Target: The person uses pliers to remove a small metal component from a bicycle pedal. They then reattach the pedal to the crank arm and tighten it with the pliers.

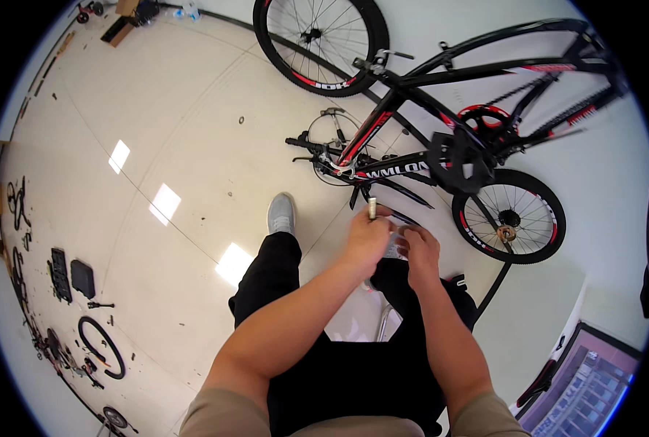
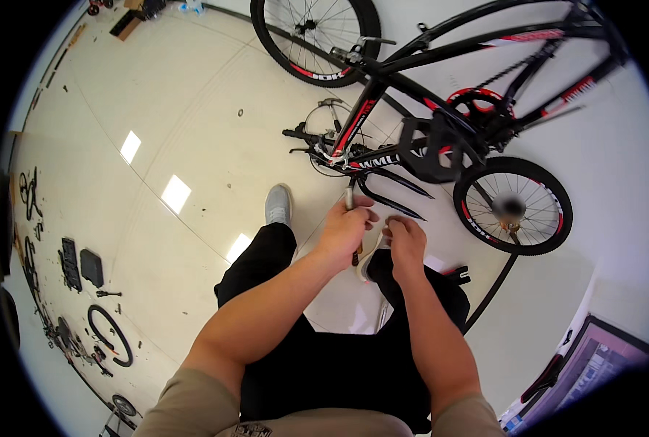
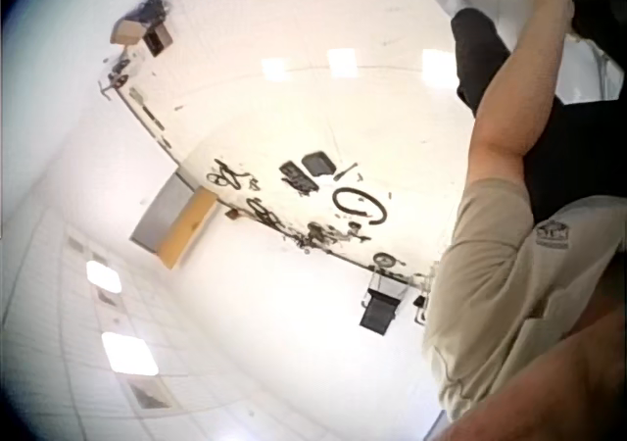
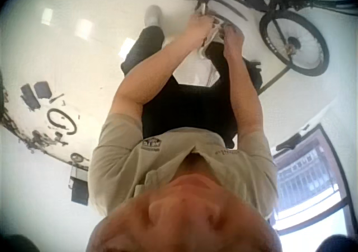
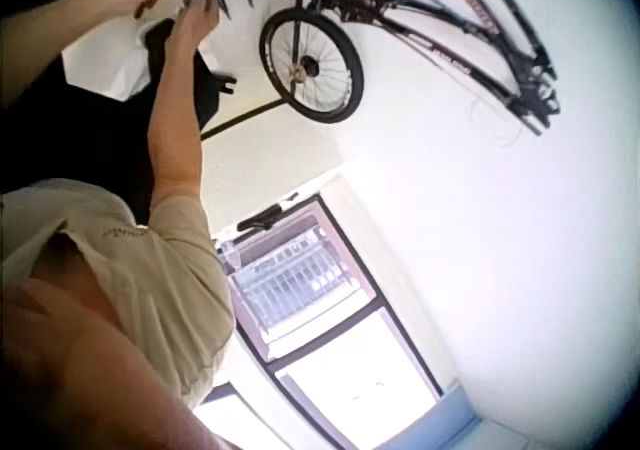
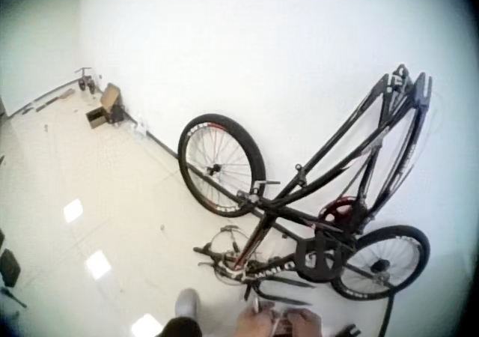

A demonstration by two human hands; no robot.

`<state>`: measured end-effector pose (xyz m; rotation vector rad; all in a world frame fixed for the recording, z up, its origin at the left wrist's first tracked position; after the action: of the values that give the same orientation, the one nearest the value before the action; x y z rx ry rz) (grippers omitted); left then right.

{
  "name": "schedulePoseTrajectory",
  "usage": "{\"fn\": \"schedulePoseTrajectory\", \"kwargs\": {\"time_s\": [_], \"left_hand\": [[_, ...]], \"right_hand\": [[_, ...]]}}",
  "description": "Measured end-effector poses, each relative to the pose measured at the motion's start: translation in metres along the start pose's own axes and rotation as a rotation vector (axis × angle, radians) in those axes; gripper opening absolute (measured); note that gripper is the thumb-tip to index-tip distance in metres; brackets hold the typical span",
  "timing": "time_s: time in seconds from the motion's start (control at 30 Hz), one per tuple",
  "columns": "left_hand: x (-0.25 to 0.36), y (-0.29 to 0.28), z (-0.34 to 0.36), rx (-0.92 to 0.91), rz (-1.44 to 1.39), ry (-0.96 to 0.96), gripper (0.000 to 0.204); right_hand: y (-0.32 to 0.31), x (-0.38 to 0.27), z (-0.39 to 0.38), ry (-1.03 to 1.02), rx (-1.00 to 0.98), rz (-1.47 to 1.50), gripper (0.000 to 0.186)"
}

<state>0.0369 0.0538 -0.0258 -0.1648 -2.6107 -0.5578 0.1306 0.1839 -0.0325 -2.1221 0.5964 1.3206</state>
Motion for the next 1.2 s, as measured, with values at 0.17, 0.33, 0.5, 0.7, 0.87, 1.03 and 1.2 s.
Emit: {"fn": "schedulePoseTrajectory", "kwargs": {"time_s": [0.17,0.33,0.5,0.7,0.87,1.03,1.2], "left_hand": [[0.032,0.02,0.008,0.038,0.234,0.322,0.012],[0.058,0.007,-0.007,0.163,0.289,0.255,0.015],[0.059,0.006,-0.004,0.112,0.234,0.13,0.018],[0.057,0.006,-0.003,0.106,0.227,0.101,0.022],[0.052,0.012,-0.002,0.072,0.24,0.079,0.022],[0.034,0.024,0.007,0.031,0.154,0.045,0.019],[0.027,0.024,0.015,-0.008,0.089,0.017,0.02]], "right_hand": [[0.076,0.005,0.082,-0.661,-0.284,-0.244,0.023],[0.149,0.042,0.149,-0.937,-0.339,-0.968,0.033],[0.174,0.072,0.178,-0.503,-0.342,-1.086,0.034],[0.167,0.109,0.187,-0.304,-0.131,-0.894,0.031],[0.155,0.129,0.196,-0.161,-0.179,-0.556,0.02],[0.13,0.144,0.198,-0.049,0.02,-0.245,0.021],[0.126,0.118,0.17,-0.042,-0.008,-0.123,0.02]]}}
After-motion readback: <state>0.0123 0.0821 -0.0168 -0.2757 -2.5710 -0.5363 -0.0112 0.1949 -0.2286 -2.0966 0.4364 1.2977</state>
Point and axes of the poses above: each hand's wrist, its own z-axis towards the middle knuckle, its own y-axis out of the palm, x = y × z, the point moved 7 cm from there along z, towards the middle knuckle, and after that the axes turned 15 degrees about -y, right-handed, at the moved point
